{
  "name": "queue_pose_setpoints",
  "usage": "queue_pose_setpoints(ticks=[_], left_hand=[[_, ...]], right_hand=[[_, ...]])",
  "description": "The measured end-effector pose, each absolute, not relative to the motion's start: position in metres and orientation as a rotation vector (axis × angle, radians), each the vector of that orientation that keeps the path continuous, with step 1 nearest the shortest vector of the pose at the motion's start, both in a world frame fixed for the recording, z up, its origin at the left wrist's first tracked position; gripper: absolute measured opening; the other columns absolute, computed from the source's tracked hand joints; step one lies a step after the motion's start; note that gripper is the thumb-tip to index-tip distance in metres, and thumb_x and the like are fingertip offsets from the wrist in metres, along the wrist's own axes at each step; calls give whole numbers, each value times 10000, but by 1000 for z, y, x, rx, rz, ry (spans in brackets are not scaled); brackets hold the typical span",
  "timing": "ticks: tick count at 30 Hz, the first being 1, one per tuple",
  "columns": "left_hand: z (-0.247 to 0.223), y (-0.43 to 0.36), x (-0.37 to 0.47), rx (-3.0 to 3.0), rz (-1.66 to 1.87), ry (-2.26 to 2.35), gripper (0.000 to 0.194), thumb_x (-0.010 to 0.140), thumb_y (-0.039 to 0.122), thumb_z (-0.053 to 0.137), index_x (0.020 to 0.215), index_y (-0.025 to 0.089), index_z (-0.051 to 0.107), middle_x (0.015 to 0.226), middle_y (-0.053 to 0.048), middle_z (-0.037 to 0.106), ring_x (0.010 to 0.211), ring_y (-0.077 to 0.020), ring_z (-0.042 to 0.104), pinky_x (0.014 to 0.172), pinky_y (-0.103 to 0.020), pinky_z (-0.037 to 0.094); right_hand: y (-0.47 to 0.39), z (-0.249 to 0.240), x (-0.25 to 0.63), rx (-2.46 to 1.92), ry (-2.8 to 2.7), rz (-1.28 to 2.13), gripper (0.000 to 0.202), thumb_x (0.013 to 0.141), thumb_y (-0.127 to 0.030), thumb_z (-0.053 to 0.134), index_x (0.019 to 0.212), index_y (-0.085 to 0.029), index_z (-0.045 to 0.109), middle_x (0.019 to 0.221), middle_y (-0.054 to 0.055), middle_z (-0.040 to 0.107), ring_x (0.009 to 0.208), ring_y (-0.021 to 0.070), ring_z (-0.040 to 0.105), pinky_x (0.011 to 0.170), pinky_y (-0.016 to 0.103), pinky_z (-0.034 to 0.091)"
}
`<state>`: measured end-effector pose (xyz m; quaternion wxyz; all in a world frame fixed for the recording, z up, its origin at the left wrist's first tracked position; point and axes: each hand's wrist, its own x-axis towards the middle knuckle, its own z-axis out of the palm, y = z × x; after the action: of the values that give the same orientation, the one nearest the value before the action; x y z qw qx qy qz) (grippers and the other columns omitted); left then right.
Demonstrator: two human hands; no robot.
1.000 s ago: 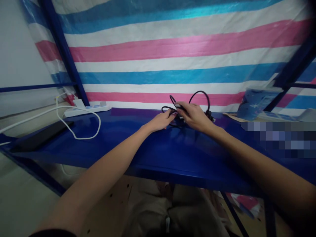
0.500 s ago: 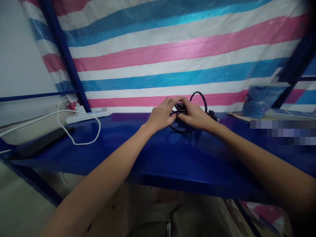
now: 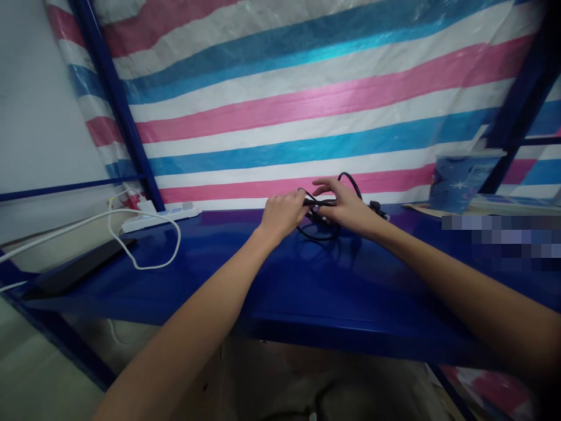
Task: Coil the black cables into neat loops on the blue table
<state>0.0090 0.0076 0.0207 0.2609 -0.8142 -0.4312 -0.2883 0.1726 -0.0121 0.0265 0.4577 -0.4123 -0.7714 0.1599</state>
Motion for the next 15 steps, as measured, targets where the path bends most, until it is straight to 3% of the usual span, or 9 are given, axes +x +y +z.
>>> queue_pose_setpoints(ticks=[4,6,11,15], left_hand=[[19,17,0,-2110,-947,-1420,400,910,492,377,995,156,575,842,-112,683,705,-228,623,575,-305,347],[20,18,0,-2101,-1033,-1465,406,905,507,372,976,167,582,805,-107,682,681,-219,612,561,-301,324],[28,7,6,-2292,-1255,-1304,166,820,338,531,816,184,591,788,-57,663,702,-178,570,580,-290,327],[27,-1,12,-2605,-1234,-1040,106,732,212,547,637,174,519,670,-30,600,666,-155,535,592,-286,344]], right_hand=[[-9,27,173,-1164,-1932,242,160,809,-291,515,855,-150,578,748,64,609,583,146,553,522,282,411],[-11,29,174,-1178,-1945,182,240,864,-336,457,748,-153,562,620,47,575,570,154,553,526,280,389],[-24,36,176,-1166,-2049,-237,269,895,-304,412,831,-135,611,690,78,634,600,171,581,536,276,338],[-29,36,176,-1231,-2202,-565,225,813,-198,468,921,-105,641,783,133,682,690,233,622,570,295,341]])
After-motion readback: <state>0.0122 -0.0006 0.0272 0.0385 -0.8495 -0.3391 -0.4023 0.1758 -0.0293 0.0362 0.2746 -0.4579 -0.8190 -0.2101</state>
